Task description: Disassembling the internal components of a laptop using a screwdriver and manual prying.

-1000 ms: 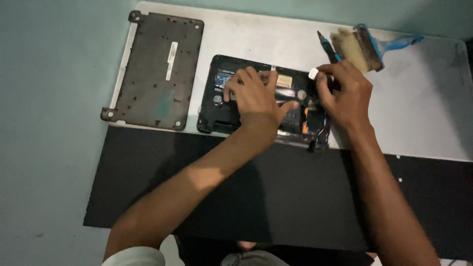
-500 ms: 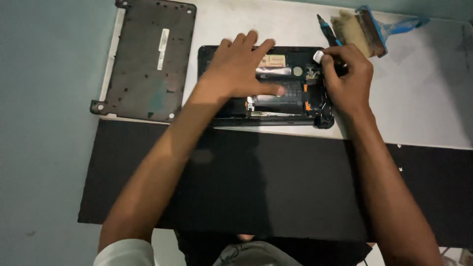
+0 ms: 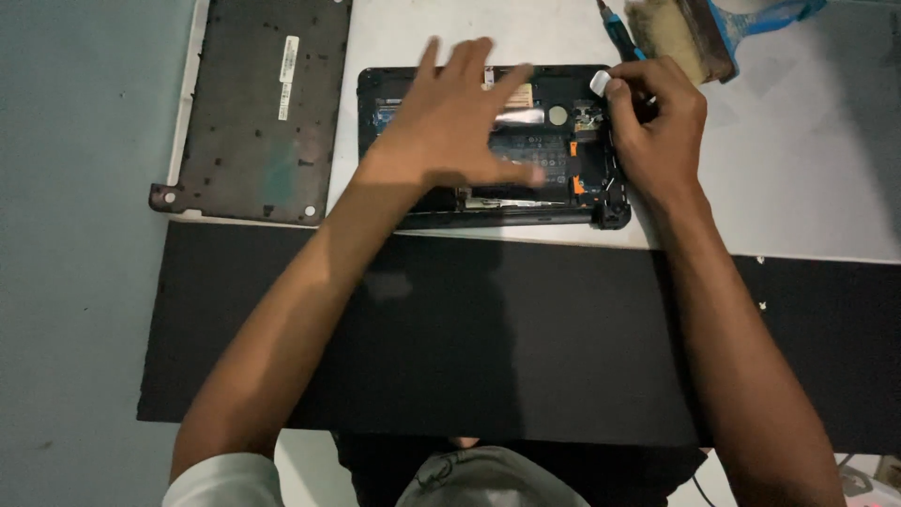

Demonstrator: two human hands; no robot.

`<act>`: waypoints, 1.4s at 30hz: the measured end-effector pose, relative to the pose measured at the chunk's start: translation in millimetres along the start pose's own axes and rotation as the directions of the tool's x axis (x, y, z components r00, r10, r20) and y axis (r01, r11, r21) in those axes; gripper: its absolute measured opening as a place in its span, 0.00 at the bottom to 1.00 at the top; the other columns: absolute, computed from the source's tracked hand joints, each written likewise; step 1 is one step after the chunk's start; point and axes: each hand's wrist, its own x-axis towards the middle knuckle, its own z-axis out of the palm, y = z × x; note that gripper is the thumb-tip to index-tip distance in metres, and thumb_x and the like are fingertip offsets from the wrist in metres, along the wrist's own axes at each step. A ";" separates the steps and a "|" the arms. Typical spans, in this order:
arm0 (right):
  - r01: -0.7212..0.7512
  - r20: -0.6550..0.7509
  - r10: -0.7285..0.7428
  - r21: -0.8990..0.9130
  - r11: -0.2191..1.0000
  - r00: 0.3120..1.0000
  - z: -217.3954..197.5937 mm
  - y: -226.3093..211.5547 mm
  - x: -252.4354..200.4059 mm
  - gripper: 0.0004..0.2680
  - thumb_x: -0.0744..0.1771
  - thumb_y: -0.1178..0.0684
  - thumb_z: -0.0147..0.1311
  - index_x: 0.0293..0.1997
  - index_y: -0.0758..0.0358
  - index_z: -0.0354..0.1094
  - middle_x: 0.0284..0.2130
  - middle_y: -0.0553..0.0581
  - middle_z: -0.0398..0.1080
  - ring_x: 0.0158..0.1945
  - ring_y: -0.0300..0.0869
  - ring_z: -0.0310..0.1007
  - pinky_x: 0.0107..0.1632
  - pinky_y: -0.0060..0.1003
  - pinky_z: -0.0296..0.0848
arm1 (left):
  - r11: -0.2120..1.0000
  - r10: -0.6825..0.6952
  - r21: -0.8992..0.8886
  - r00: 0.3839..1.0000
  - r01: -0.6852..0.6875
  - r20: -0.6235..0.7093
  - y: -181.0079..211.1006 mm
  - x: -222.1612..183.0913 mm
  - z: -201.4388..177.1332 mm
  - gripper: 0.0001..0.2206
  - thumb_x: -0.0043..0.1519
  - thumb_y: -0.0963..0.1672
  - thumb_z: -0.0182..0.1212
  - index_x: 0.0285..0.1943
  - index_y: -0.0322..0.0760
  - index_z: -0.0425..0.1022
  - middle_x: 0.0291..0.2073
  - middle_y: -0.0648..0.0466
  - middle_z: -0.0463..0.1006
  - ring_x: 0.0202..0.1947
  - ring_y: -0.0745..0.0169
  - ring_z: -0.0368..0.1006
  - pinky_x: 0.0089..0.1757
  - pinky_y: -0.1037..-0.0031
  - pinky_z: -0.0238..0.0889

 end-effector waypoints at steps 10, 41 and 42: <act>-0.014 0.012 0.014 0.010 1.000 1.000 0.0 -1.4 0.7 0.05 0.81 0.61 0.58 0.56 0.70 0.81 0.46 0.62 0.75 0.46 0.49 0.71 0.47 0.48 0.67 | 0.966 0.235 -0.059 0.953 -0.251 -0.192 9.1 -0.6 -0.2 0.30 0.66 0.59 0.84 0.68 0.45 0.77 0.71 0.30 0.71 0.72 0.23 0.67 0.61 0.37 0.64; -0.064 -0.041 0.068 0.098 0.993 0.997 -1.3 -5.8 2.0 0.05 0.80 0.62 0.57 0.57 0.69 0.80 0.49 0.62 0.78 0.51 0.50 0.75 0.51 0.46 0.72 | 0.978 -0.076 -0.180 0.985 0.104 0.154 1.8 -21.1 -50.3 0.64 0.57 0.72 0.73 0.96 0.48 0.45 0.90 0.34 0.49 0.86 0.19 0.46 0.76 0.30 0.41; -0.121 -0.048 0.128 0.131 0.984 0.991 -2.2 -9.7 3.4 0.05 0.79 0.62 0.57 0.56 0.68 0.80 0.51 0.61 0.80 0.54 0.49 0.78 0.54 0.44 0.74 | 0.974 -0.154 -0.132 0.968 0.182 0.197 -2.1 -22.2 -55.3 0.61 0.63 0.67 0.78 0.96 0.44 0.44 0.91 0.34 0.47 0.87 0.24 0.46 0.78 0.33 0.42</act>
